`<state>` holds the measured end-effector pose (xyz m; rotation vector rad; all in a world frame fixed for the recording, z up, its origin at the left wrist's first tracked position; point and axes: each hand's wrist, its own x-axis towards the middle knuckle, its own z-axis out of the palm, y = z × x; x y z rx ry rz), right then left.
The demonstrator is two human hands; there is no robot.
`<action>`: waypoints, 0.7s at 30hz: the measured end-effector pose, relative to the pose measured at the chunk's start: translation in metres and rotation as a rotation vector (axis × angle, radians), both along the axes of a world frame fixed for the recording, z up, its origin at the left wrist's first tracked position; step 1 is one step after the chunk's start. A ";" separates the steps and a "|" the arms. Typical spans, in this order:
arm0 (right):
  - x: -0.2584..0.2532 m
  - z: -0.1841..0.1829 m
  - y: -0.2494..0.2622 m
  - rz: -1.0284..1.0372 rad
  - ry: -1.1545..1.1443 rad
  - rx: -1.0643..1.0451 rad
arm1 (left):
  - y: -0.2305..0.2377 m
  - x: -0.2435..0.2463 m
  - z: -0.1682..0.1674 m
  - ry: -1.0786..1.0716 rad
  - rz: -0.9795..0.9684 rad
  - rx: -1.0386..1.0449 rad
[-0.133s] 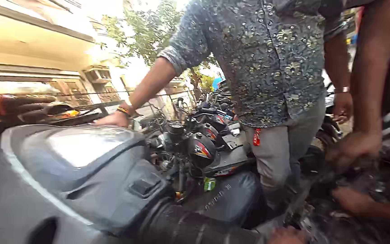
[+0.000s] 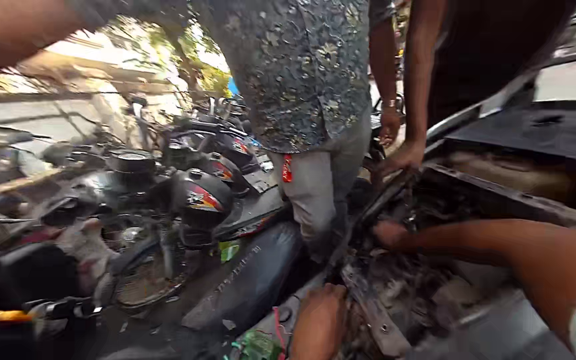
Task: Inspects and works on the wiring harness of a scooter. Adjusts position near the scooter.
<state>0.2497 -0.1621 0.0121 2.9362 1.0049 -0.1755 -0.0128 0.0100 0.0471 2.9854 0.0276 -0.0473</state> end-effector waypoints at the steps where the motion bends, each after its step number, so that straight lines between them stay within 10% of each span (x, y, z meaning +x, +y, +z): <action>1: 0.002 -0.006 -0.013 -0.024 -0.005 -0.009 | -0.001 0.003 -0.005 0.000 -0.015 0.005; 17: 0.005 -0.012 -0.022 -0.011 -0.186 -0.044 | 0.011 -0.022 0.008 0.081 -0.007 -0.015; 21: -0.069 0.101 0.002 -0.133 0.204 -0.275 | 0.011 -0.033 0.022 0.148 -0.028 -0.060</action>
